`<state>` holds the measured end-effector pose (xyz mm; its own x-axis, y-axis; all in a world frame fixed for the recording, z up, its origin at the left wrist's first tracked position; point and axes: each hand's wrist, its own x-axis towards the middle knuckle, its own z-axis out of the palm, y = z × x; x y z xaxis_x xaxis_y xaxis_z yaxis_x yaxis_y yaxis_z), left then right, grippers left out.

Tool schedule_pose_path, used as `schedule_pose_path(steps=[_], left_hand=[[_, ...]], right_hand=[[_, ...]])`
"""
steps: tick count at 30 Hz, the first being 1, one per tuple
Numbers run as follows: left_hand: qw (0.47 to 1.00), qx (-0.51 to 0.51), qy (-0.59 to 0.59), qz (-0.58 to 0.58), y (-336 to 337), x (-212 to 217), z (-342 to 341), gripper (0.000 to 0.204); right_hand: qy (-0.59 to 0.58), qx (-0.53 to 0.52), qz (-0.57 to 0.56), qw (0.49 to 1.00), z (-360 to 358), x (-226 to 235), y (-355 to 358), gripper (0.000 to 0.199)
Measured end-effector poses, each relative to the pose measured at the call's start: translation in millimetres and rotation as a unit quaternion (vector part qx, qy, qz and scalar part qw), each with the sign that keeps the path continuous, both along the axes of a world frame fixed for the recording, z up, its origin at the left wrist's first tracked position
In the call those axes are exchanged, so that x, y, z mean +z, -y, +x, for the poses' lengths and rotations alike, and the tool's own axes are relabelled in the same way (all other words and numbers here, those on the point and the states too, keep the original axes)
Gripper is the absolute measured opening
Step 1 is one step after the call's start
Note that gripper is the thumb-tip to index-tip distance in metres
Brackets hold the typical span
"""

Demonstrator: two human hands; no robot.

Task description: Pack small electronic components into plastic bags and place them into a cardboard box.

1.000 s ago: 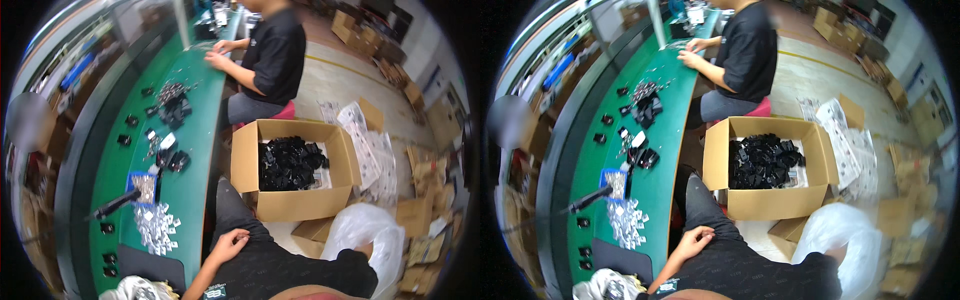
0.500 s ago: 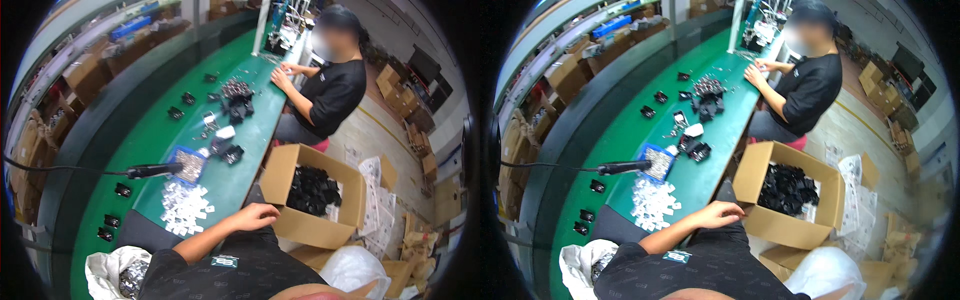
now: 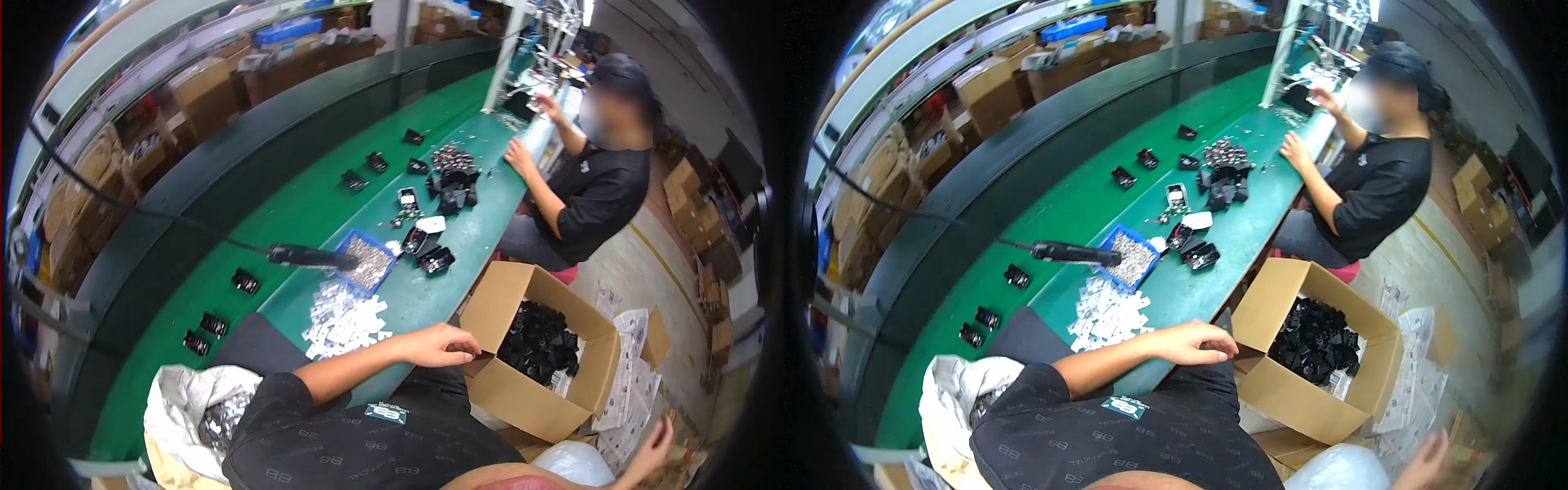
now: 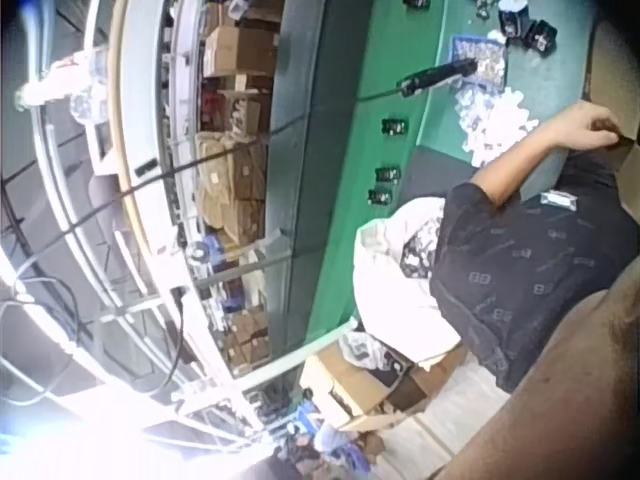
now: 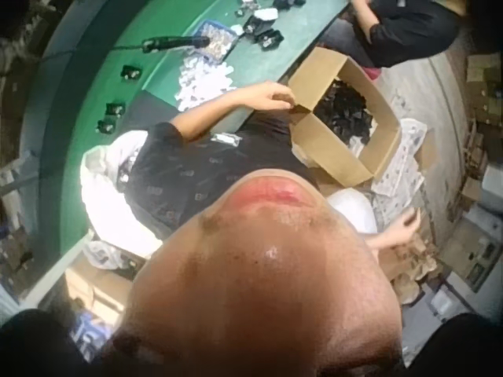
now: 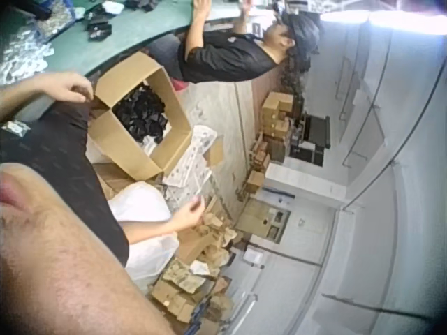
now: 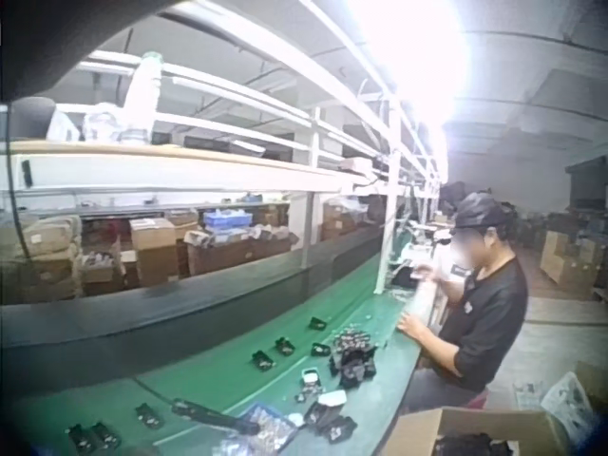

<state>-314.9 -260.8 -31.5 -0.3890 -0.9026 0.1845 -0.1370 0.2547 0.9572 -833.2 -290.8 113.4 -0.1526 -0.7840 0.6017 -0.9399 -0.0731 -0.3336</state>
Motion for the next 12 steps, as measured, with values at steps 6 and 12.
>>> schedule_pose_path(steps=[6,12], left_hand=[[0.983,0.163,0.041,-0.071,-15,59,44,0.025],[0.843,0.478,0.192,-0.156,-91,95,69,0.026]], right_hand=[[0.166,0.244,-0.029,0.955,183,-56,163,0.021],[0.024,0.770,0.173,0.614,500,-73,141,0.017]])
